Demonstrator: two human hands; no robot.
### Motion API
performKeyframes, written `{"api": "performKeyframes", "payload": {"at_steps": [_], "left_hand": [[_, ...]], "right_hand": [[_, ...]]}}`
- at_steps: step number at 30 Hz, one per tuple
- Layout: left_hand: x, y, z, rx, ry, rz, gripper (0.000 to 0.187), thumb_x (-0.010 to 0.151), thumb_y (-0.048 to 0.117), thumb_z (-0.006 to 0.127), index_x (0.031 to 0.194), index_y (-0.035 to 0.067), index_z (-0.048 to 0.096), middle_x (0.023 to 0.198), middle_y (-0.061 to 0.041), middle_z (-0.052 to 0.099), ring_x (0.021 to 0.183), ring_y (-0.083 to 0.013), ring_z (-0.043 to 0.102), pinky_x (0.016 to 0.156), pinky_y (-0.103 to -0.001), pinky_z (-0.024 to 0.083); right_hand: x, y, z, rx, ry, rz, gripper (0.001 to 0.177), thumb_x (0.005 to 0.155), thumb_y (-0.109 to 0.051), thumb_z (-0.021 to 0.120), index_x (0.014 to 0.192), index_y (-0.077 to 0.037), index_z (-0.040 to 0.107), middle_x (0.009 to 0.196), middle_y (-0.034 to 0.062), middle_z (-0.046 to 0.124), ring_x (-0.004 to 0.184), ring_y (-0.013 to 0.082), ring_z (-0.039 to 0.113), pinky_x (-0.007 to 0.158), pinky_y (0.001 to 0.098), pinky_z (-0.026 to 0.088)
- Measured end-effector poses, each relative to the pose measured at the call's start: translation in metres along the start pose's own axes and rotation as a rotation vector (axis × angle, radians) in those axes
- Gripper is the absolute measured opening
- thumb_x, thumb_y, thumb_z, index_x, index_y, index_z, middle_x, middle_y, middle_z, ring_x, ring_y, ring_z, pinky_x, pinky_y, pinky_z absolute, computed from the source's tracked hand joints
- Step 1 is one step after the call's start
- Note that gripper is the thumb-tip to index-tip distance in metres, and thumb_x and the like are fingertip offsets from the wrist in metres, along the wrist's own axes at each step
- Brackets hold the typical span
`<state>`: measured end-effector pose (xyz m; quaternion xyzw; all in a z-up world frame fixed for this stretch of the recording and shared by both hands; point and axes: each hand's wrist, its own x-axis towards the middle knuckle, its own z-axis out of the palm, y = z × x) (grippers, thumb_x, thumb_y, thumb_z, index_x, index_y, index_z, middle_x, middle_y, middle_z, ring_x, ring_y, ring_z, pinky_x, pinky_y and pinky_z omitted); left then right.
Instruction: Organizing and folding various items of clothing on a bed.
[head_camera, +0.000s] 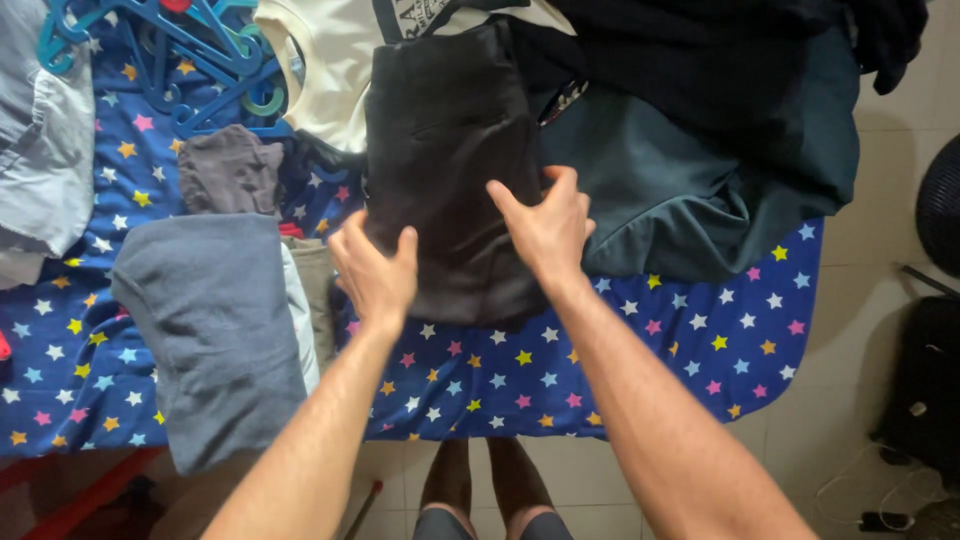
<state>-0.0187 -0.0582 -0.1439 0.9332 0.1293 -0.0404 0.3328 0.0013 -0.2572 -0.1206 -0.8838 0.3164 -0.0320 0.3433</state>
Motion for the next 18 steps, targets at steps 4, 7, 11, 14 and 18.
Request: {"api": "performKeyframes", "payload": {"at_steps": [4, 7, 11, 14, 18], "left_hand": [[0.044, -0.029, 0.012, -0.145, -0.108, -0.253, 0.057, 0.078, 0.033, 0.083, 0.120, 0.000, 0.063, 0.115, -0.018, 0.068, 0.109, -0.0336, 0.065, 0.094, -0.045, 0.049], [0.065, -0.038, 0.014, -0.422, -0.356, -0.434, 0.054, 0.077, 0.031, 0.084, 0.115, -0.003, 0.067, 0.110, -0.014, 0.074, 0.103, -0.0287, 0.071, 0.092, -0.040, 0.054], [0.073, -0.014, -0.022, -0.922, -0.852, -0.842, 0.045, 0.076, 0.027, 0.075, 0.111, 0.000, 0.073, 0.107, -0.014, 0.077, 0.094, -0.0261, 0.074, 0.090, -0.040, 0.058], [0.069, -0.017, -0.032, -0.969, -0.913, -0.961, 0.043, 0.076, 0.030, 0.071, 0.109, 0.003, 0.074, 0.105, -0.013, 0.078, 0.092, -0.0258, 0.075, 0.088, -0.038, 0.059], [0.056, -0.023, -0.049, -0.973, -0.900, -1.029, 0.043, 0.075, 0.028, 0.069, 0.110, 0.004, 0.075, 0.105, -0.012, 0.078, 0.090, -0.0260, 0.074, 0.086, -0.038, 0.058]], "right_hand": [[0.032, 0.004, 0.007, -0.038, -0.390, 0.220, 0.066, 0.079, -0.047, 0.085, 0.116, 0.004, 0.067, 0.107, 0.0183, 0.074, 0.103, 0.0316, 0.070, 0.098, 0.0467, 0.049], [0.040, 0.012, 0.005, 0.336, -0.595, 0.328, 0.052, 0.078, -0.035, 0.081, 0.107, 0.007, 0.076, 0.100, 0.0170, 0.078, 0.092, 0.0273, 0.075, 0.088, 0.0414, 0.057], [0.036, 0.014, -0.010, 0.778, -0.890, 0.821, 0.042, 0.082, -0.032, 0.074, 0.113, -0.004, 0.074, 0.111, 0.0107, 0.079, 0.097, 0.0205, 0.075, 0.087, 0.0325, 0.057], [0.029, 0.030, -0.012, 0.860, -0.939, 0.798, 0.045, 0.089, -0.024, 0.075, 0.121, 0.006, 0.068, 0.118, 0.0169, 0.074, 0.102, 0.0250, 0.072, 0.095, 0.0392, 0.057], [0.010, 0.023, -0.042, 0.964, -0.993, 0.703, 0.049, 0.086, -0.019, 0.073, 0.127, 0.005, 0.065, 0.122, 0.0163, 0.073, 0.107, 0.0262, 0.072, 0.097, 0.0426, 0.057]]}}
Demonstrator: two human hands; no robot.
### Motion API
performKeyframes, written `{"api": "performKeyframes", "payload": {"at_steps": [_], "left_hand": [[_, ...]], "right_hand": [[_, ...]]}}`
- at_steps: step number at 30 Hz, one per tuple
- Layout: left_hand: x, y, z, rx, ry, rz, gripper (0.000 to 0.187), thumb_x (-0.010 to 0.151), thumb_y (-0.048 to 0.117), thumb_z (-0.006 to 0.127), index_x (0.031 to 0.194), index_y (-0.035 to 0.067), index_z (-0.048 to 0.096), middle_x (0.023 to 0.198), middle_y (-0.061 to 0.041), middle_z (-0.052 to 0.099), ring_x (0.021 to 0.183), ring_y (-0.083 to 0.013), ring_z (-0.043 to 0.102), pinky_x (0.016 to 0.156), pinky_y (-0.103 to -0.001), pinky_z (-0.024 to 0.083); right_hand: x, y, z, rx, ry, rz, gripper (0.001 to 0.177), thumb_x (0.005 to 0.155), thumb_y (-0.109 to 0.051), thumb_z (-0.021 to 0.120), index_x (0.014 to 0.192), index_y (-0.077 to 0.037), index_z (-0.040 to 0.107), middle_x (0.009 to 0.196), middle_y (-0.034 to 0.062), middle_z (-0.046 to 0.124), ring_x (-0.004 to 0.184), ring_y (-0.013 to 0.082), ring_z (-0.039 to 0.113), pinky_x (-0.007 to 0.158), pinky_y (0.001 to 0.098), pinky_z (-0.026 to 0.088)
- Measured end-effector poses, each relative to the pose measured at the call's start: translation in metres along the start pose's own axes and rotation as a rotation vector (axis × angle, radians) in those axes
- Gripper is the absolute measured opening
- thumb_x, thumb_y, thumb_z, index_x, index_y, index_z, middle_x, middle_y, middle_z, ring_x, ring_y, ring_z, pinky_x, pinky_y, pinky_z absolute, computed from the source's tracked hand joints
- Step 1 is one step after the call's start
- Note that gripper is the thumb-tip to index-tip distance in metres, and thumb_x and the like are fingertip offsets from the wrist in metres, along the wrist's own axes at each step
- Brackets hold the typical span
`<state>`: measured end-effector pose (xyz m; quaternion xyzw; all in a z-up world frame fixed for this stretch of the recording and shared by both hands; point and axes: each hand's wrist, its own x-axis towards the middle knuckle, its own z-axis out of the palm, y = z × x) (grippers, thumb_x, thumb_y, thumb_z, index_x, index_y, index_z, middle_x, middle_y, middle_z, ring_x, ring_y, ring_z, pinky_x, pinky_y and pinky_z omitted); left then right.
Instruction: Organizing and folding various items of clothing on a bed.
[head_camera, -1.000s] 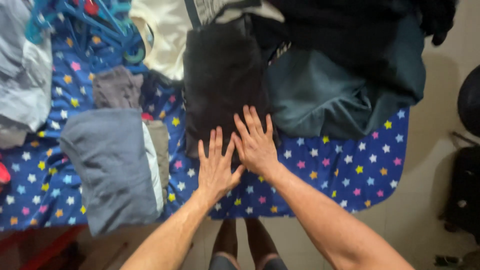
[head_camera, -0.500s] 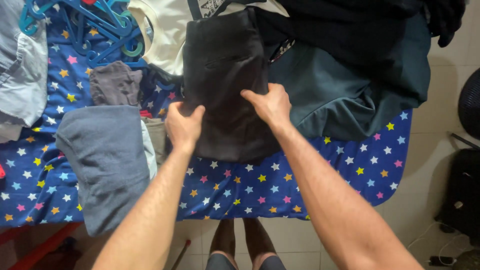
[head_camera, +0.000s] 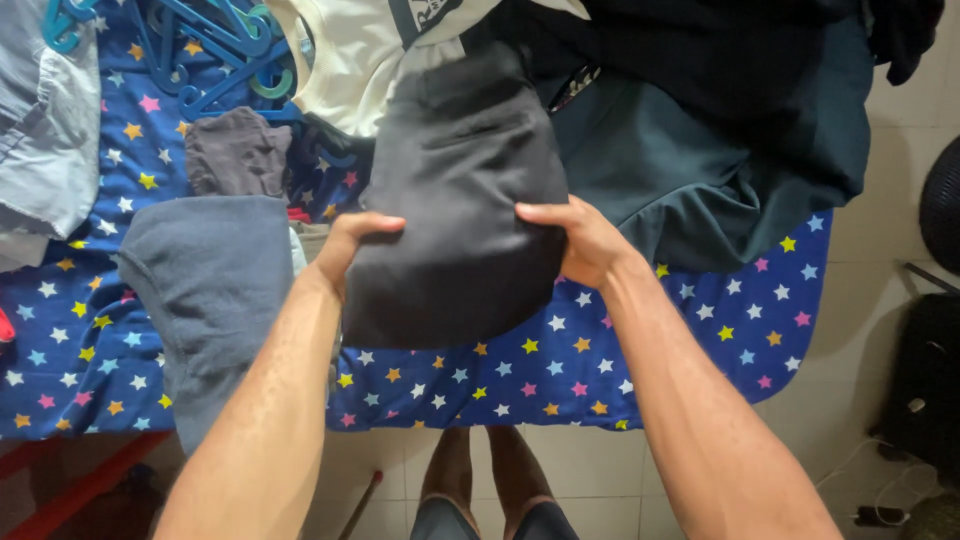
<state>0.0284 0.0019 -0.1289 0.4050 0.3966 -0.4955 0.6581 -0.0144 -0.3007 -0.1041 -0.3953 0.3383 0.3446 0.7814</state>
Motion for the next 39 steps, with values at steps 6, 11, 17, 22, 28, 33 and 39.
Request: {"api": "performKeyframes", "payload": {"at_steps": [6, 11, 17, 22, 28, 33, 39], "left_hand": [[-0.042, -0.001, 0.018, 0.277, -0.154, 0.089, 0.045, 0.077, 0.024, 0.075, 0.116, 0.001, 0.072, 0.112, -0.011, 0.075, 0.100, -0.0242, 0.070, 0.091, -0.038, 0.053], [-0.084, -0.002, 0.044, 0.491, -0.221, 0.545, 0.049, 0.080, 0.014, 0.075, 0.126, 0.007, 0.065, 0.122, -0.002, 0.069, 0.115, -0.0140, 0.060, 0.103, -0.030, 0.044], [-0.113, -0.021, 0.051, 0.563, -0.268, 0.668, 0.046, 0.081, 0.009, 0.077, 0.125, -0.001, 0.068, 0.120, -0.006, 0.073, 0.110, -0.0159, 0.065, 0.101, -0.033, 0.049], [-0.106, -0.073, 0.038, 0.500, -0.227, 0.653, 0.045, 0.078, 0.005, 0.079, 0.122, -0.001, 0.070, 0.115, -0.004, 0.075, 0.105, -0.0138, 0.067, 0.097, -0.031, 0.052], [-0.079, -0.171, -0.009, 0.624, -0.070, 0.584, 0.041, 0.074, 0.010, 0.082, 0.113, -0.001, 0.074, 0.103, -0.006, 0.077, 0.094, -0.0145, 0.066, 0.088, -0.032, 0.053], [-0.084, -0.205, -0.021, 0.668, 0.060, 0.350, 0.044, 0.077, 0.025, 0.082, 0.113, 0.001, 0.073, 0.097, -0.004, 0.077, 0.086, -0.0125, 0.066, 0.078, -0.031, 0.052], [-0.061, -0.207, -0.023, 0.616, 0.153, 0.214, 0.048, 0.083, 0.036, 0.080, 0.110, -0.003, 0.077, 0.097, -0.006, 0.079, 0.086, -0.0115, 0.070, 0.078, -0.029, 0.054]], "right_hand": [[-0.030, 0.022, -0.020, 0.233, -0.144, -0.043, 0.047, 0.093, -0.024, 0.070, 0.126, 0.008, 0.062, 0.125, 0.0188, 0.071, 0.113, 0.0305, 0.071, 0.102, 0.0446, 0.055], [-0.076, 0.005, 0.012, 0.053, -0.004, -0.220, 0.054, 0.092, -0.027, 0.067, 0.138, -0.001, 0.059, 0.131, 0.0088, 0.069, 0.119, 0.0215, 0.066, 0.105, 0.0395, 0.049], [-0.122, 0.013, 0.005, -0.229, 0.009, -0.389, 0.049, 0.091, -0.024, 0.072, 0.128, 0.008, 0.066, 0.122, 0.0109, 0.073, 0.114, 0.0207, 0.068, 0.102, 0.0371, 0.051], [-0.147, 0.038, 0.007, -0.427, 0.129, -0.355, 0.047, 0.087, -0.026, 0.075, 0.121, 0.006, 0.071, 0.112, 0.0073, 0.076, 0.103, 0.0153, 0.069, 0.095, 0.0326, 0.053], [-0.153, 0.132, -0.038, -0.527, 0.209, -0.086, 0.043, 0.080, -0.029, 0.080, 0.112, 0.000, 0.077, 0.094, 0.0005, 0.073, 0.078, 0.0094, 0.059, 0.070, 0.0286, 0.047], [-0.145, 0.189, -0.066, -0.275, 0.231, 0.219, 0.041, 0.077, -0.040, 0.078, 0.103, -0.007, 0.078, 0.084, -0.0086, 0.068, 0.060, 0.0037, 0.038, 0.051, 0.0280, 0.024], [-0.095, 0.230, -0.126, -0.076, 0.435, 0.247, 0.042, 0.089, -0.050, 0.083, 0.082, -0.022, 0.053, 0.072, -0.0105, 0.044, 0.061, 0.0045, 0.039, 0.056, 0.0269, 0.030]]}}
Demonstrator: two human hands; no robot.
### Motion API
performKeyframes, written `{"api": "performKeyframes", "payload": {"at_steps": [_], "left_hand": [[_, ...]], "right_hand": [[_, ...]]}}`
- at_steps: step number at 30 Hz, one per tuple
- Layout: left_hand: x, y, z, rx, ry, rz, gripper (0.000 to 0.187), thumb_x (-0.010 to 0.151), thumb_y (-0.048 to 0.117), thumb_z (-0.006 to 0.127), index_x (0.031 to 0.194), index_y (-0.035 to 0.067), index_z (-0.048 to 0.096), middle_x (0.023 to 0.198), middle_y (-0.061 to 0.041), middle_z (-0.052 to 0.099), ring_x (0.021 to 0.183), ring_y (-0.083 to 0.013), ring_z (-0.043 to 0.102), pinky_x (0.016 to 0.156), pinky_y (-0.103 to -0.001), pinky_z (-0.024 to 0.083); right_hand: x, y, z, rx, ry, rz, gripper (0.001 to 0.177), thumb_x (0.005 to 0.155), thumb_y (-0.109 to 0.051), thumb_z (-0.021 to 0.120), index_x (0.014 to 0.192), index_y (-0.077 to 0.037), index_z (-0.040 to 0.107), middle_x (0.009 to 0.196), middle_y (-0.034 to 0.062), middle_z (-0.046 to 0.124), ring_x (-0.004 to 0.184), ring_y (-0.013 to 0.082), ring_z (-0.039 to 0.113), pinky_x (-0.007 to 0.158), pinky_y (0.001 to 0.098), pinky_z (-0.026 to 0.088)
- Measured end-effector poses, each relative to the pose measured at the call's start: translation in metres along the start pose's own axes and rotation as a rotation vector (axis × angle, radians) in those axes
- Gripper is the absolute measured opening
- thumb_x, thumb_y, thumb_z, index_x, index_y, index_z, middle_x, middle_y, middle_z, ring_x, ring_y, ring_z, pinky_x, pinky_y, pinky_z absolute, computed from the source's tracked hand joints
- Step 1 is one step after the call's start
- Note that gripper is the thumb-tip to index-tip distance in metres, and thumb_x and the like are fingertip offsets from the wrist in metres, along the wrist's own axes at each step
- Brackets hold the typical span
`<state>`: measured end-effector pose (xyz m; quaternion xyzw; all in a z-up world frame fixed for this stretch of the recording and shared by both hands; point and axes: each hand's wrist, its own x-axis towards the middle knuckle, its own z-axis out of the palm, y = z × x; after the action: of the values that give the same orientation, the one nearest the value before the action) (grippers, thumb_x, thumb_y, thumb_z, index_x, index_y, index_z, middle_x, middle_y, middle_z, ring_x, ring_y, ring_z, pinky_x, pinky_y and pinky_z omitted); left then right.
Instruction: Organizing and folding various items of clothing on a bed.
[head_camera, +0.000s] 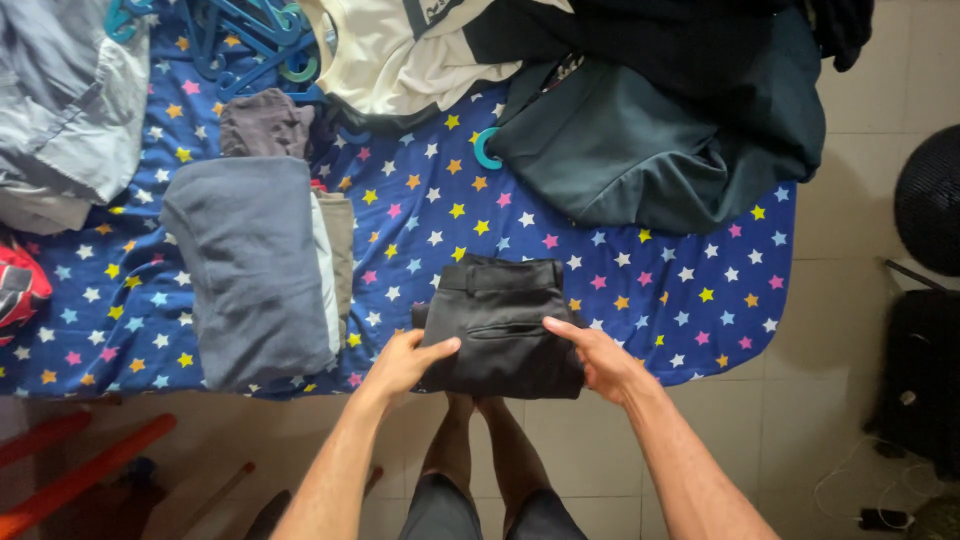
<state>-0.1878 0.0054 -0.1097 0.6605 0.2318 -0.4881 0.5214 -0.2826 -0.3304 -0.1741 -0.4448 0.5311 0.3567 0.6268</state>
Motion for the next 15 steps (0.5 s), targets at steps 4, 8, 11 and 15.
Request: {"api": "performKeyframes", "payload": {"at_steps": [4, 8, 11, 15], "left_hand": [[-0.009, 0.015, 0.005, 0.072, 0.048, 0.095, 0.041, 0.077, 0.027, 0.081, 0.109, 0.003, 0.079, 0.094, -0.005, 0.080, 0.084, -0.0127, 0.072, 0.077, -0.030, 0.056], [-0.025, 0.004, 0.009, 0.104, 0.157, 0.297, 0.037, 0.072, 0.019, 0.083, 0.106, 0.003, 0.079, 0.088, -0.007, 0.081, 0.079, -0.0140, 0.072, 0.075, -0.031, 0.057], [-0.036, -0.020, 0.013, 0.057, 0.195, 0.264, 0.038, 0.068, 0.013, 0.084, 0.105, 0.004, 0.079, 0.091, -0.006, 0.082, 0.082, -0.0131, 0.073, 0.078, -0.030, 0.057], [-0.030, -0.050, 0.023, -0.003, 0.178, 0.163, 0.044, 0.064, 0.008, 0.082, 0.108, 0.007, 0.076, 0.096, -0.005, 0.082, 0.086, -0.0129, 0.075, 0.081, -0.030, 0.058]], "right_hand": [[-0.076, -0.052, 0.059, -0.188, -0.147, -0.201, 0.032, 0.080, -0.040, 0.077, 0.085, -0.010, 0.068, 0.078, -0.0050, 0.065, 0.066, 0.0071, 0.059, 0.056, 0.0265, 0.045], [-0.108, -0.061, 0.080, -0.278, -0.036, -0.287, 0.041, 0.081, -0.030, 0.078, 0.108, 0.002, 0.075, 0.096, 0.0084, 0.077, 0.082, 0.0156, 0.072, 0.074, 0.0319, 0.058], [-0.097, -0.040, 0.069, -0.318, -0.123, -0.347, 0.035, 0.079, -0.020, 0.080, 0.106, 0.002, 0.077, 0.093, 0.0098, 0.077, 0.081, 0.0173, 0.071, 0.073, 0.0323, 0.057], [-0.100, -0.024, 0.074, -0.438, -0.158, -0.501, 0.037, 0.076, -0.013, 0.082, 0.111, -0.004, 0.073, 0.095, 0.0023, 0.075, 0.085, 0.0102, 0.066, 0.075, 0.0281, 0.056]]}}
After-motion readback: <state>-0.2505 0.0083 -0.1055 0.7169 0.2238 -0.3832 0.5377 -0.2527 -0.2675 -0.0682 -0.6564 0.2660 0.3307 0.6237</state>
